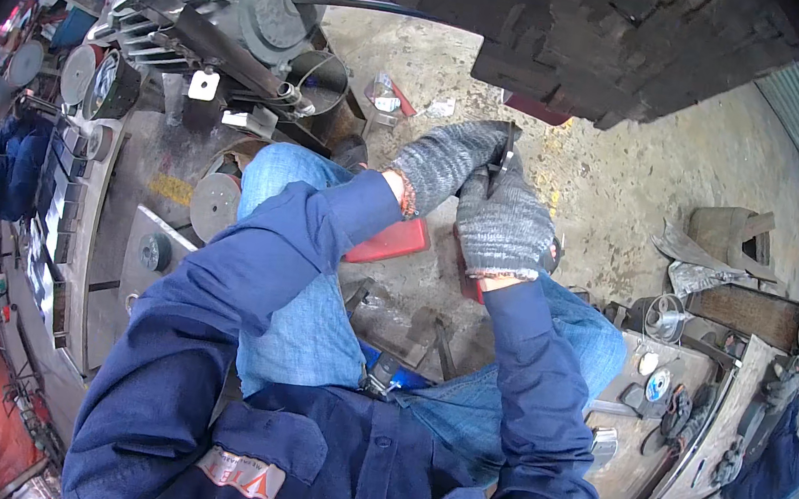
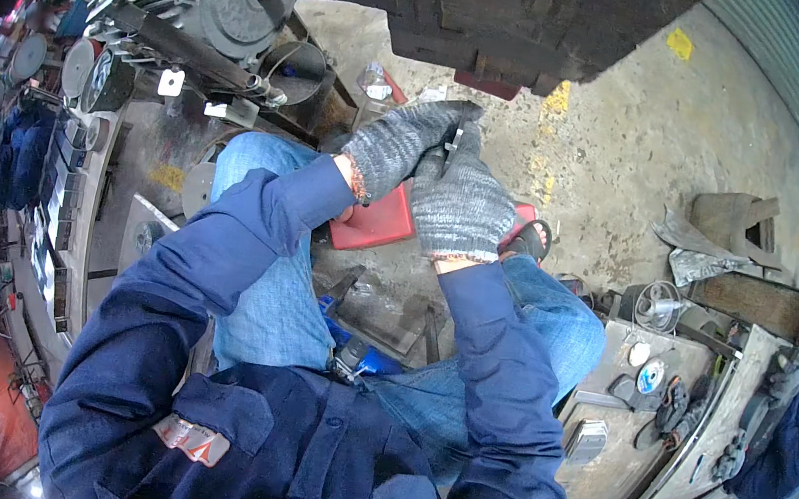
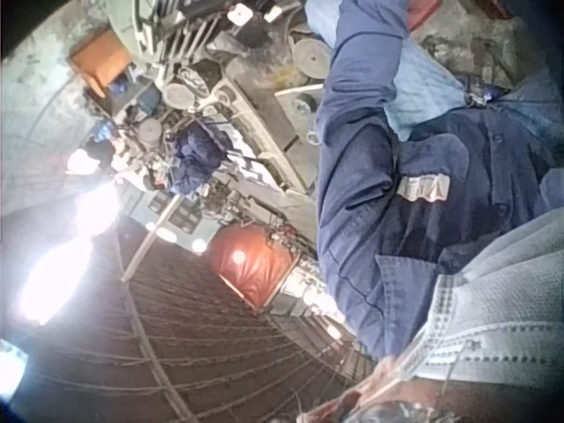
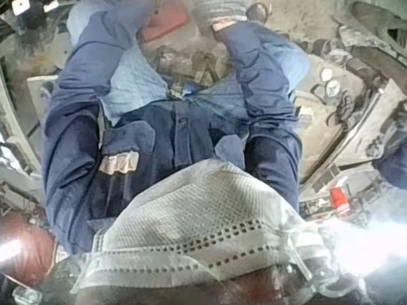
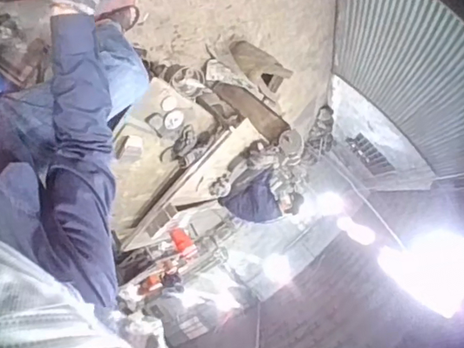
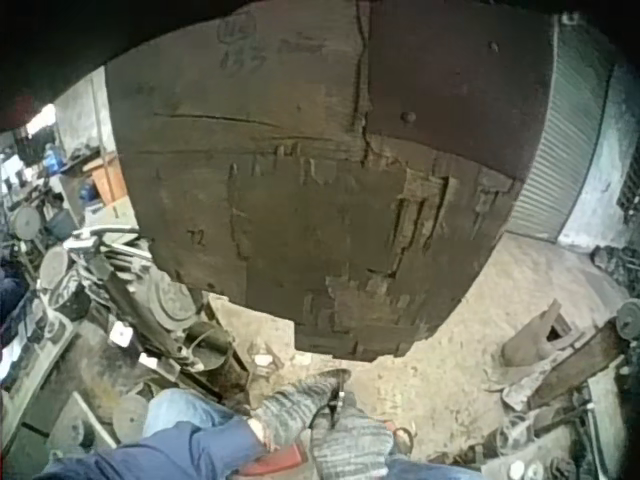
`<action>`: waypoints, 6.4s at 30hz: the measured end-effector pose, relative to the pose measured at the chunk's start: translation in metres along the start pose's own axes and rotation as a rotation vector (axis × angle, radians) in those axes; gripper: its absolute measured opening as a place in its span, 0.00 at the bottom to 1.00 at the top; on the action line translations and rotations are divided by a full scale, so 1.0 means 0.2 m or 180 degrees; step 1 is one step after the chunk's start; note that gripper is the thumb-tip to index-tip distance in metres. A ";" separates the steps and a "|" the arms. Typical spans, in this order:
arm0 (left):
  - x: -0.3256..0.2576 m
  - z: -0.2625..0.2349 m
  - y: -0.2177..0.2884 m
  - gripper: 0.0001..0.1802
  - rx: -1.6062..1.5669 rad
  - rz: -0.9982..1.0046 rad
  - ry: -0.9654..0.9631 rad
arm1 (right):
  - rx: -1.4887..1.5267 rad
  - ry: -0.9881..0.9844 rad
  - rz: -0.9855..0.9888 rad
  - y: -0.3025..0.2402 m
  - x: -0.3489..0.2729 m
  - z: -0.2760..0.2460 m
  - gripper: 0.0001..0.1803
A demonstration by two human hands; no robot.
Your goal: Grinding and finishing the edges of small rectangular metal plates using a stationary belt grinder.
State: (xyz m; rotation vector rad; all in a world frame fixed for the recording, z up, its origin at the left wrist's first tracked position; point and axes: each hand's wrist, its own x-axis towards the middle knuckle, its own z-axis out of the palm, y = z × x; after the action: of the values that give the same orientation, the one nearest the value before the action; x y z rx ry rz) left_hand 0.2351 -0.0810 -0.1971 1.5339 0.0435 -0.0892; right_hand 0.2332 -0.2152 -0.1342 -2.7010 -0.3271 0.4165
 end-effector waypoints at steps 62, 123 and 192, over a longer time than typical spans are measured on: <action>-0.02 0.16 0.07 0.22 -0.0185 0.0045 -0.0114 | 0.0187 0.0483 -0.0149 0.14 -0.03 -0.03 0.30; -0.21 0.21 0.03 0.17 -0.0560 0.0325 0.0784 | 0.0611 0.0454 -0.0671 0.15 -0.23 -0.08 0.28; -0.52 0.03 -0.10 0.23 -0.0182 -0.1362 -0.0222 | -0.0800 0.1539 0.3704 1.93 -2.25 0.08 0.24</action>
State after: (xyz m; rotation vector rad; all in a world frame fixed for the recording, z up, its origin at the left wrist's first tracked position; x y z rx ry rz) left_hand 0.1296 -0.0837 -0.2075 1.4429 0.3161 -0.4773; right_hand -0.1254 -0.6837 -0.1982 -2.8187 1.4417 -0.0221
